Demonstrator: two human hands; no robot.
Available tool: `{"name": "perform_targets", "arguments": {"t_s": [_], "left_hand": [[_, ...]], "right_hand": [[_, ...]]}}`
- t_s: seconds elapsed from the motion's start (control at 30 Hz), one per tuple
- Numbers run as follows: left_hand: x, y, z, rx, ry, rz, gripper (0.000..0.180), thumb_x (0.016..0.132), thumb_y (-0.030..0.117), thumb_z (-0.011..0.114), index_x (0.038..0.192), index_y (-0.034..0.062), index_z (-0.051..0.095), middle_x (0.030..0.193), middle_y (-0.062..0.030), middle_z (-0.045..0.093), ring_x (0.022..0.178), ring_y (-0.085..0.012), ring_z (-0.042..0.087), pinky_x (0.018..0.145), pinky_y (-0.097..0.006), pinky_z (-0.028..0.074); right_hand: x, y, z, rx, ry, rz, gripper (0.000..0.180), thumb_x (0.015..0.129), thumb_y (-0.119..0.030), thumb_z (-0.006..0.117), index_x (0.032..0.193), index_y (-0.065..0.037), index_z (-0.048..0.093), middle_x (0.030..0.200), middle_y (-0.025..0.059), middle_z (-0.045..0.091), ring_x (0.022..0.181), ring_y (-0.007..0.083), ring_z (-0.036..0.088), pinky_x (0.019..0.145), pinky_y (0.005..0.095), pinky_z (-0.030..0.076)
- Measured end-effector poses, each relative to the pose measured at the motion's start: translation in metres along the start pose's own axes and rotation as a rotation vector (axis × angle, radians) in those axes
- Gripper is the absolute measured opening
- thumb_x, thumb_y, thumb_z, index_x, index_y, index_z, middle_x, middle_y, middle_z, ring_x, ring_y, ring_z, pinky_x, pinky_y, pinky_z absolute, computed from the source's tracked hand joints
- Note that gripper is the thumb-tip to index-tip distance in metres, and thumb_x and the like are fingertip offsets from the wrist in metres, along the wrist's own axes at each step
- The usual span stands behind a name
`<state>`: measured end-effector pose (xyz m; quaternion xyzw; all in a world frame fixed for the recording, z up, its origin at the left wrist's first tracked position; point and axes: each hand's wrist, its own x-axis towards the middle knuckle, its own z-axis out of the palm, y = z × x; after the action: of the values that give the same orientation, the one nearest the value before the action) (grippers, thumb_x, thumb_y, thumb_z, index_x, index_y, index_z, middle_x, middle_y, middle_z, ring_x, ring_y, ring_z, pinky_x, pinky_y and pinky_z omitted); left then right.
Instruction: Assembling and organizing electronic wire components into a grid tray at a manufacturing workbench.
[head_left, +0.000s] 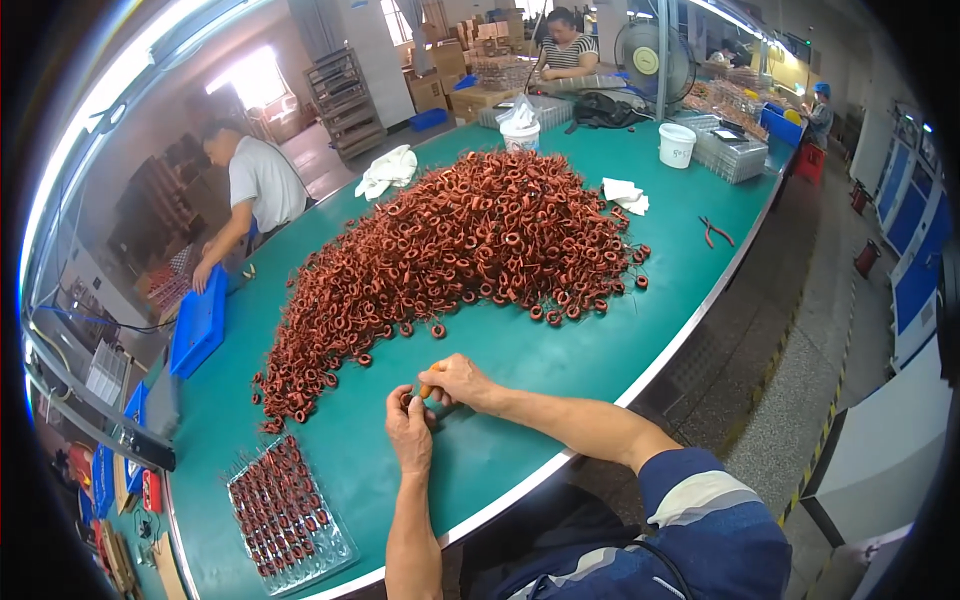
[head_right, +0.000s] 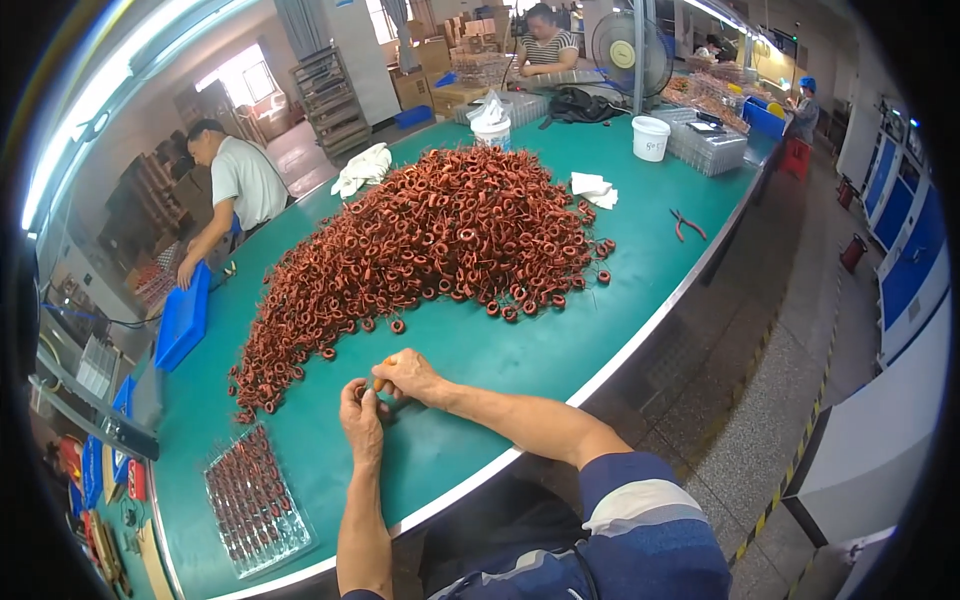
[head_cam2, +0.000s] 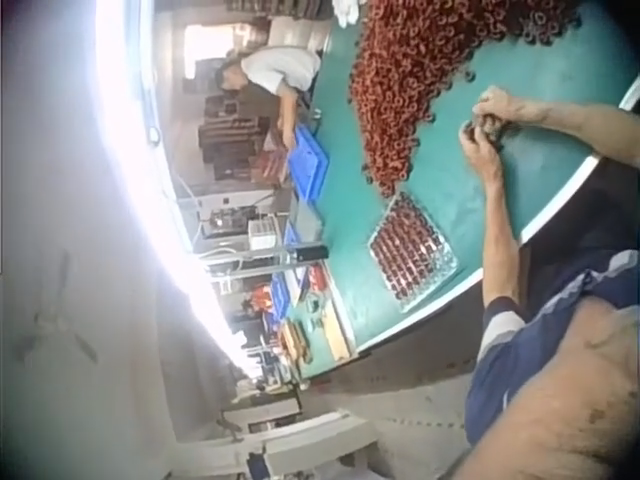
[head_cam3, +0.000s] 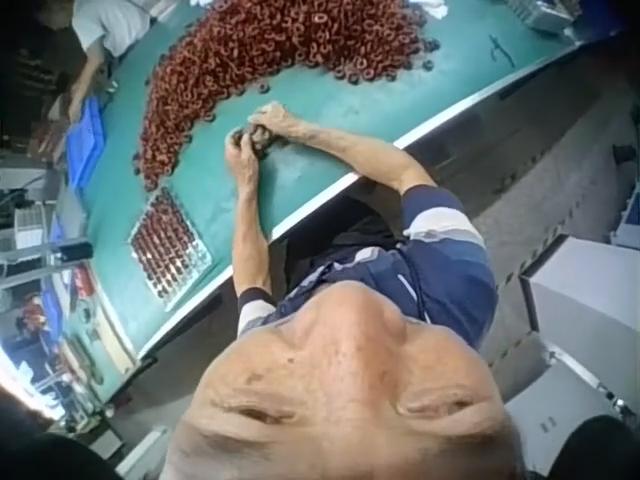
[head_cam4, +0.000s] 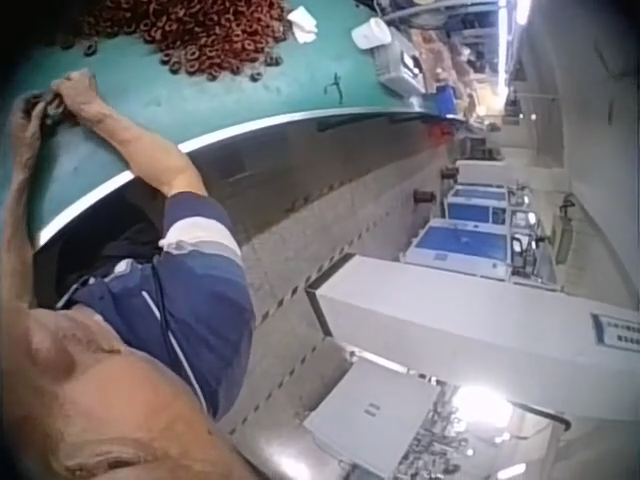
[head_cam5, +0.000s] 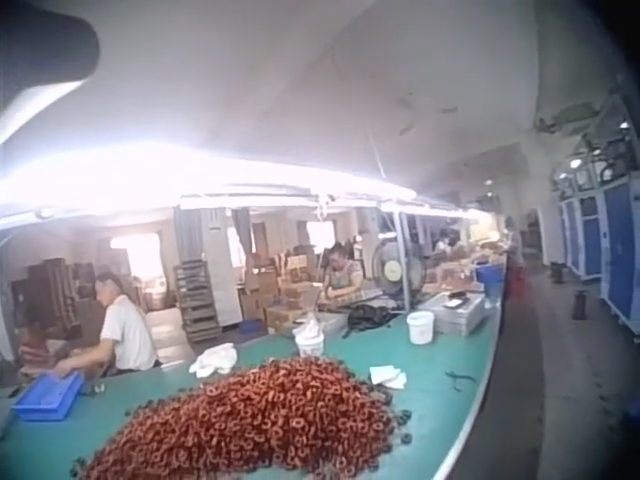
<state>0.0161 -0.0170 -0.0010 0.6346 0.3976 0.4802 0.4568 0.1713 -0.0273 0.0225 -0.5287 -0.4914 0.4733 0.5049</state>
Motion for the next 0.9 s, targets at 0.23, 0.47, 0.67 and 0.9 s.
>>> {"name": "perform_targets", "arguments": {"t_s": [0.23, 0.47, 0.67, 0.9], "left_hand": [[0.002, 0.002, -0.008, -0.541, -0.191, -0.35, 0.036, 0.098, 0.034, 0.05, 0.105, -0.0017, 0.052, 0.063, -0.0037, 0.048, 0.049, -0.0158, 0.052, 0.045, -0.027, 0.045], [0.0, 0.014, -0.001, -0.198, -0.21, -0.128, 0.028, 0.099, 0.025, 0.05, 0.111, 0.0006, 0.051, 0.071, -0.004, 0.052, 0.057, -0.0133, 0.053, 0.051, -0.025, 0.045], [0.002, 0.003, -0.009, -0.322, -0.178, -0.117, 0.022, 0.097, 0.018, 0.051, 0.111, 0.0012, 0.049, 0.073, -0.0032, 0.05, 0.057, -0.0116, 0.051, 0.051, -0.024, 0.042], [0.0, 0.002, -0.002, -0.438, -0.036, -0.123, 0.019, 0.097, 0.02, 0.051, 0.106, 0.0032, 0.047, 0.071, -0.003, 0.048, 0.055, -0.0121, 0.048, 0.049, -0.024, 0.041]], "right_hand": [[0.01, 0.013, -0.007, -0.166, 0.074, -0.12, 0.046, 0.087, -0.041, 0.067, 0.107, 0.0, 0.062, 0.076, 0.0047, 0.064, 0.053, 0.0092, 0.055, 0.047, 0.0216, 0.044], [0.013, 0.014, -0.015, 0.315, -0.158, 0.185, 0.025, 0.09, -0.026, 0.065, 0.096, -0.002, 0.064, 0.068, 0.0001, 0.057, 0.051, 0.006, 0.05, 0.044, 0.0199, 0.038], [0.011, 0.01, -0.008, 0.532, -0.216, 0.159, 0.024, 0.092, -0.024, 0.064, 0.097, -0.001, 0.065, 0.069, 0.0001, 0.057, 0.056, 0.0063, 0.051, 0.047, 0.0192, 0.039], [0.01, 0.014, 0.002, 0.323, -0.067, -0.029, 0.029, 0.093, -0.028, 0.062, 0.101, 0.0, 0.062, 0.073, 0.0033, 0.059, 0.061, 0.009, 0.057, 0.051, 0.0213, 0.044]]}}
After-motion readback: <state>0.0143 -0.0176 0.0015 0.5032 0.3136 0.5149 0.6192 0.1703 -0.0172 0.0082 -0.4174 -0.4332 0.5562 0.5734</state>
